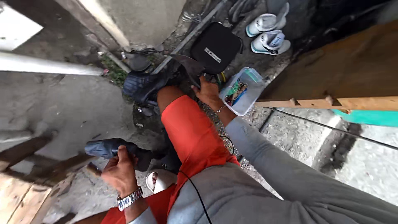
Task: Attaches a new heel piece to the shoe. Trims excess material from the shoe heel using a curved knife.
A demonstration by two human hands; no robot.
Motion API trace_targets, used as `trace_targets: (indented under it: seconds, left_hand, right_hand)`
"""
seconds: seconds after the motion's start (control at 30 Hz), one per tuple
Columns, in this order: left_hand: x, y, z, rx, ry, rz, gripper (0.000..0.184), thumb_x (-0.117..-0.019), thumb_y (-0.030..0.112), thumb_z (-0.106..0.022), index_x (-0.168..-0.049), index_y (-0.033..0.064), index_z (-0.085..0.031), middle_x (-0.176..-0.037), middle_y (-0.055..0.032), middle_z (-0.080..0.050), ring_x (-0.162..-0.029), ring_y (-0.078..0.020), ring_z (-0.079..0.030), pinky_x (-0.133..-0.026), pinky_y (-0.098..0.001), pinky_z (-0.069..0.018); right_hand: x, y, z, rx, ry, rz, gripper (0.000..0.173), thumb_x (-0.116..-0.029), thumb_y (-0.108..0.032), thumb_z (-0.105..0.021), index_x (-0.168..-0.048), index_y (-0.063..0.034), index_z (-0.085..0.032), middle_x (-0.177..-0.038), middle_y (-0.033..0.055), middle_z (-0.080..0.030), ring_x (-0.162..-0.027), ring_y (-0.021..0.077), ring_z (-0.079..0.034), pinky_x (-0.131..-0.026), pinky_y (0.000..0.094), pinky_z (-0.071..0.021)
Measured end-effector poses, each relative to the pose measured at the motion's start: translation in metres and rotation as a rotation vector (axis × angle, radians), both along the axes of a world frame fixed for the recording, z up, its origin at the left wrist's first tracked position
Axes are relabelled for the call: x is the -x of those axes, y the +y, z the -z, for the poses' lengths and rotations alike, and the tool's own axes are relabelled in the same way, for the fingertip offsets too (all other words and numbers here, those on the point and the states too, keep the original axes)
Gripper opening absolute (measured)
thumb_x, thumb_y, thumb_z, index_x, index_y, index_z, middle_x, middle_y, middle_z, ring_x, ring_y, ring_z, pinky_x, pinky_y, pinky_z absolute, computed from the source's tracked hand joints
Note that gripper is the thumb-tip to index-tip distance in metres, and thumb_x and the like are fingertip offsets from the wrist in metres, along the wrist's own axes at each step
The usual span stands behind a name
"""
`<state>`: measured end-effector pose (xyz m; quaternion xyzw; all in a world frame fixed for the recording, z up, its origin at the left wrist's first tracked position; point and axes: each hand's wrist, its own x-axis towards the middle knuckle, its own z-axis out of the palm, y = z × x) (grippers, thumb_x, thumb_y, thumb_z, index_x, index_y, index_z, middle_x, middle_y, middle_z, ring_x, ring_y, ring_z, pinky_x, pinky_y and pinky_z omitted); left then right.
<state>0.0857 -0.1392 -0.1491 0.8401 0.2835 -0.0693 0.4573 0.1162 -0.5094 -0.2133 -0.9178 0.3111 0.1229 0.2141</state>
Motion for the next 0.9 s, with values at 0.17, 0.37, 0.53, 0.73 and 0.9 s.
trace_targets:
  seconds: [0.17, 0.37, 0.53, 0.73, 0.9]
  left_hand:
    - [-0.036, -0.005, 0.049, -0.127, 0.195, 0.077, 0.054, -0.1017, 0.052, -0.057, -0.099, -0.0006, -0.068, -0.071, -0.0050, -0.068, -0.057, -0.0148, -0.067, -0.057, -0.0388, -0.0592]
    - [-0.058, 0.002, 0.089, -0.074, 0.244, 0.056, 0.053, -0.1006, 0.052, -0.059, -0.104, -0.0005, -0.065, -0.072, -0.0049, -0.069, -0.055, -0.0149, -0.067, -0.055, -0.0372, -0.0592]
    - [-0.069, -0.008, 0.110, -0.143, 0.291, 0.147, 0.055, -0.1022, 0.052, -0.055, -0.111, -0.0009, -0.066, -0.083, -0.0096, -0.071, -0.064, -0.0190, -0.070, -0.061, -0.0410, -0.0604]
    - [-0.079, -0.014, 0.103, -0.518, 0.248, 0.457, 0.052, -0.1026, 0.047, -0.051, -0.109, 0.0010, -0.073, -0.104, -0.0200, -0.074, -0.099, -0.0351, -0.072, -0.090, -0.0593, -0.0537]
    - [-0.065, 0.008, 0.098, -0.506, 0.133, 0.606, 0.049, -0.1038, 0.043, -0.055, -0.099, -0.0030, -0.071, -0.090, -0.0208, -0.072, -0.085, -0.0343, -0.071, -0.082, -0.0585, -0.0549]
  right_hand:
    - [-0.005, 0.002, -0.018, -0.029, -0.223, -0.049, 0.071, -0.0955, -0.058, -0.062, -0.142, -0.0058, -0.055, -0.138, 0.0212, -0.058, -0.130, 0.0366, -0.056, -0.107, 0.0535, -0.0481]
    - [0.086, -0.108, -0.083, -0.051, -0.218, 0.058, 0.033, -0.1063, -0.027, -0.051, -0.122, -0.0032, -0.068, -0.117, 0.0152, -0.070, -0.108, 0.0283, -0.069, -0.098, 0.0503, -0.0552]
    - [0.145, -0.176, -0.040, -0.211, 0.125, 0.068, 0.022, -0.0971, -0.019, -0.063, -0.102, -0.0001, -0.073, -0.104, 0.0222, -0.071, -0.100, 0.0393, -0.069, -0.090, 0.0638, -0.0520]
    - [0.118, -0.136, 0.047, -0.171, 0.128, 0.264, 0.040, -0.0903, -0.023, -0.069, -0.119, 0.0042, -0.064, -0.120, 0.0279, -0.065, -0.113, 0.0437, -0.065, -0.093, 0.0648, -0.0515]
    - [0.109, -0.137, 0.059, -0.125, -0.107, 0.437, 0.082, -0.0814, -0.024, -0.075, -0.156, -0.0110, -0.043, -0.151, 0.0191, -0.049, -0.137, 0.0359, -0.050, -0.110, 0.0542, -0.0460]
